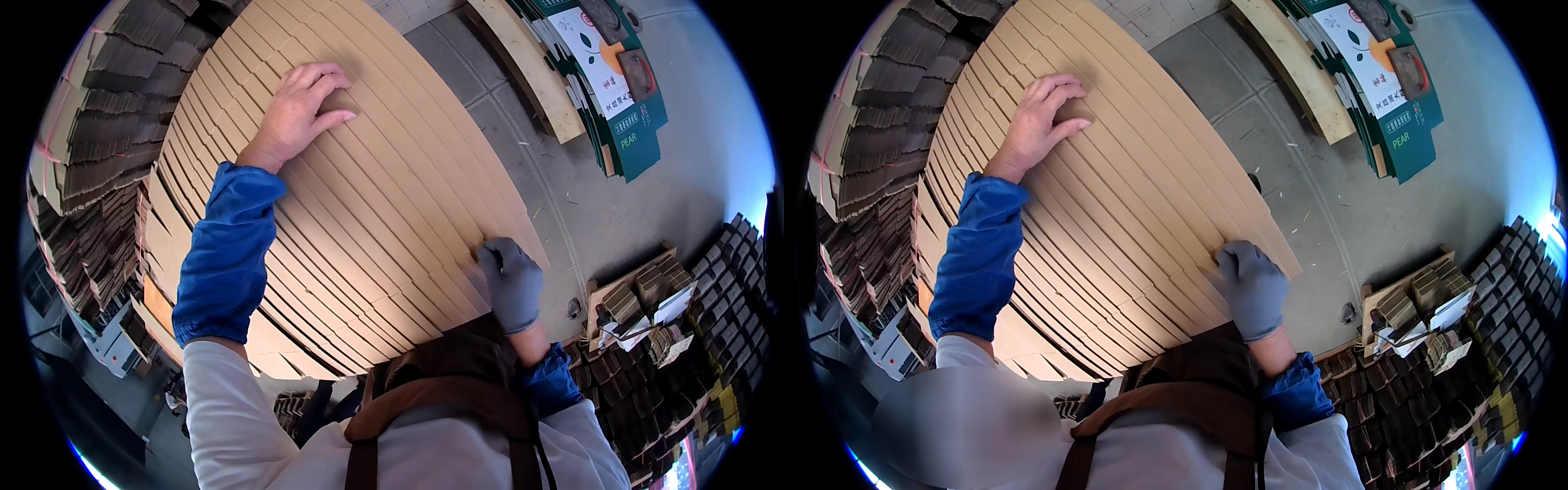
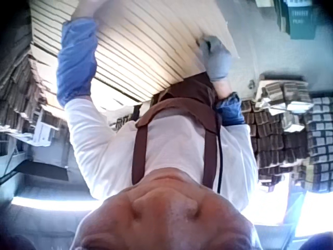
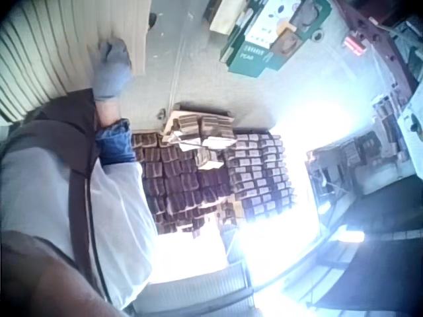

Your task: The person folds a large flat sheet of corrugated cardboard along pre-scored lines. They align the edges and crease the folds by hand to create a structured, accordion-like stack. The person handles the cardboard directly without using tools.

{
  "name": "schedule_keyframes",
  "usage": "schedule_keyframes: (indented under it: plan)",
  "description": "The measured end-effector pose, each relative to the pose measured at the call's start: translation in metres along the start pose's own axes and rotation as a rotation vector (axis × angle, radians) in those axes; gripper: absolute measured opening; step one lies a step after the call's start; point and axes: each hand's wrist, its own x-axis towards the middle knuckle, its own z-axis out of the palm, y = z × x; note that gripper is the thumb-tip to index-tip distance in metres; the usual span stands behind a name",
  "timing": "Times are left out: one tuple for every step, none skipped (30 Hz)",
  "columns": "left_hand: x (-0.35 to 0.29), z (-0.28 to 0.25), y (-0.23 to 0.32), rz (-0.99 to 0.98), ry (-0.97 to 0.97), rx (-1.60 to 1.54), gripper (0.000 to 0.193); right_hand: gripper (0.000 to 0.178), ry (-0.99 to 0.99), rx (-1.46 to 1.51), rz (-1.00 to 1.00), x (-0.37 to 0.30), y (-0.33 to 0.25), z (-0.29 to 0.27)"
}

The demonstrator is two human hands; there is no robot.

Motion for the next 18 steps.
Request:
schedule_keyframes:
  plan:
    - [0.004, 0.0, 0.0, 0.008, -0.011, 0.011, 0.045, 0.01, -0.016, -0.049, -0.021, -0.004, 0.002, 0.002]
    - [0.007, 0.0, 0.0, 0.015, -0.022, 0.024, 0.045, 0.01, -0.033, -0.097, -0.043, -0.007, 0.004, 0.003]
    - [0.007, 0.0, 0.0, -0.001, -0.041, 0.011, 0.045, 0.011, -0.069, -0.131, -0.018, -0.012, 0.001, 0.002]
    - [0.007, 0.0, -0.002, -0.001, -0.044, 0.018, 0.045, 0.012, -0.089, -0.149, -0.011, -0.014, -0.002, 0.002]
    - [0.008, 0.0, -0.006, -0.002, -0.047, 0.026, 0.045, 0.013, -0.11, -0.167, -0.004, -0.015, -0.004, 0.003]
    - [0.01, 0.0, -0.008, 0.0, -0.046, 0.038, 0.045, 0.014, -0.126, -0.184, 0.001, -0.014, -0.005, 0.004]
    - [0.01, 0.0, -0.006, -0.011, -0.05, 0.037, 0.044, 0.014, -0.135, -0.187, -0.009, -0.014, -0.004, 0.004]
    - [0.01, 0.001, -0.007, -0.003, -0.045, 0.038, 0.044, 0.015, -0.145, -0.189, -0.019, -0.014, -0.003, 0.005]
    - [0.01, 0.002, -0.008, 0.004, -0.041, 0.04, 0.044, 0.015, -0.155, -0.191, -0.03, -0.014, -0.002, 0.005]
    - [0.009, 0.002, -0.009, 0.011, -0.037, 0.043, 0.044, 0.015, -0.165, -0.204, -0.043, -0.013, -0.003, 0.005]
    - [0.009, 0.003, -0.01, 0.007, -0.039, 0.04, 0.044, 0.014, -0.176, -0.217, -0.055, -0.011, -0.004, 0.004]
    - [0.009, 0.003, -0.011, 0.002, -0.041, 0.039, 0.044, 0.014, -0.186, -0.23, -0.069, -0.009, -0.006, 0.002]
    - [0.009, 0.003, -0.012, -0.003, -0.042, 0.037, 0.044, 0.013, -0.201, -0.257, -0.101, -0.007, -0.01, -0.001]
    - [0.009, 0.004, -0.013, -0.003, -0.04, 0.025, 0.044, 0.012, -0.215, -0.283, -0.134, -0.005, -0.013, -0.005]
    - [0.009, 0.004, -0.013, -0.001, -0.037, 0.015, 0.044, 0.011, -0.228, -0.308, -0.169, -0.004, -0.014, -0.007]
    - [0.009, 0.004, -0.013, 0.0, -0.034, 0.006, 0.044, 0.011, -0.248, -0.255, -0.134, -0.005, -0.011, -0.006]
    - [0.009, 0.004, -0.013, 0.003, -0.035, 0.008, 0.043, 0.011, -0.268, -0.201, -0.098, -0.006, -0.006, -0.005]
    - [0.009, 0.004, -0.013, 0.007, -0.032, 0.007, 0.043, 0.011, -0.287, -0.151, -0.063, -0.008, -0.002, -0.004]
